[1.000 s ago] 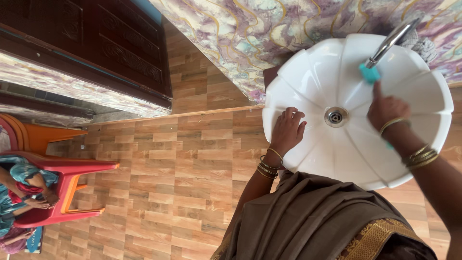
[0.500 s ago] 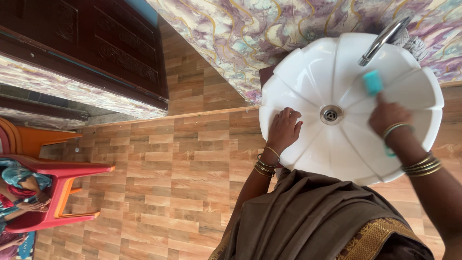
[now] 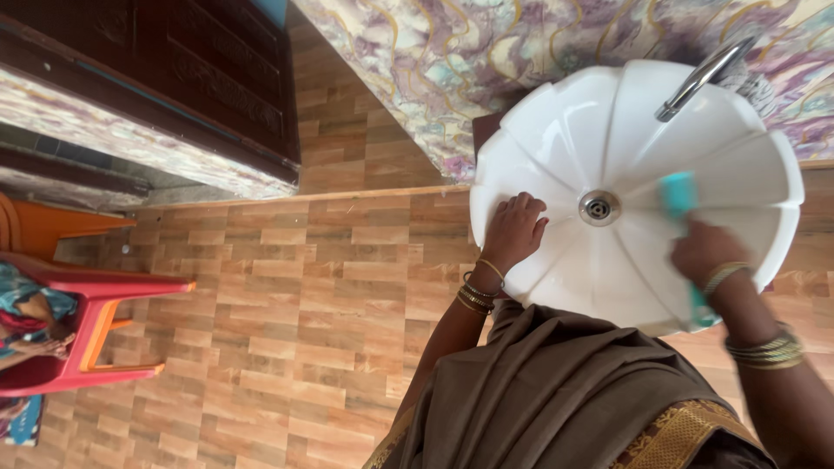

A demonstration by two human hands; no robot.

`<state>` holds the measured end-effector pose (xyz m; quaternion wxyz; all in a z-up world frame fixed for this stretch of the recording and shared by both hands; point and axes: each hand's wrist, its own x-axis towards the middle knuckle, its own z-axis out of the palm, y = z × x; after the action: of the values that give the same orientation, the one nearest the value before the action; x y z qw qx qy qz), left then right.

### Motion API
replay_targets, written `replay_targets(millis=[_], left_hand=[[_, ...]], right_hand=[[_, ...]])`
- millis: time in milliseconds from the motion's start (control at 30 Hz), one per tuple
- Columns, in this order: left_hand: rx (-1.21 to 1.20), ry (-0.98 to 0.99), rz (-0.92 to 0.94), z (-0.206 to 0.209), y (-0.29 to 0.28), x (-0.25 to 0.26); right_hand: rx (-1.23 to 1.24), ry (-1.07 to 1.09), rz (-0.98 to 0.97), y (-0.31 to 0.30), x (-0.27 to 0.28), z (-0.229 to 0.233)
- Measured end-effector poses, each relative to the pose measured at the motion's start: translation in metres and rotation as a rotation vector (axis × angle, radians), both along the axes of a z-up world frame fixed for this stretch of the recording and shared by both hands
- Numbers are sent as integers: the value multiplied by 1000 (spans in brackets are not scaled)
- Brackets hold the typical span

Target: The person scrubs a white, flower-shaped sink with a teal brush, focusing on the basin and the drain area. They rinse the brush under the faucet and continue scrubbing the sink's interior surfaces.

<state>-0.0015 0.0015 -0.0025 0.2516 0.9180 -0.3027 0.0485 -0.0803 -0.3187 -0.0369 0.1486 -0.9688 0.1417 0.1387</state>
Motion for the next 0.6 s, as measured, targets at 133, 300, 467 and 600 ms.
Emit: replay_targets(millis=[133, 300, 467, 600], left_hand=[[13, -10, 12, -1, -2, 3], [50, -35, 20, -4, -2, 3], [-29, -36, -2, -8, 2, 1], [-82, -30, 15, -11, 2, 1]], right_hand=[[-66, -27, -91, -19, -13, 12], [115, 31, 135, 48, 7, -2], [366, 246, -35, 2, 5, 26], [117, 230, 20, -38, -28, 35]])
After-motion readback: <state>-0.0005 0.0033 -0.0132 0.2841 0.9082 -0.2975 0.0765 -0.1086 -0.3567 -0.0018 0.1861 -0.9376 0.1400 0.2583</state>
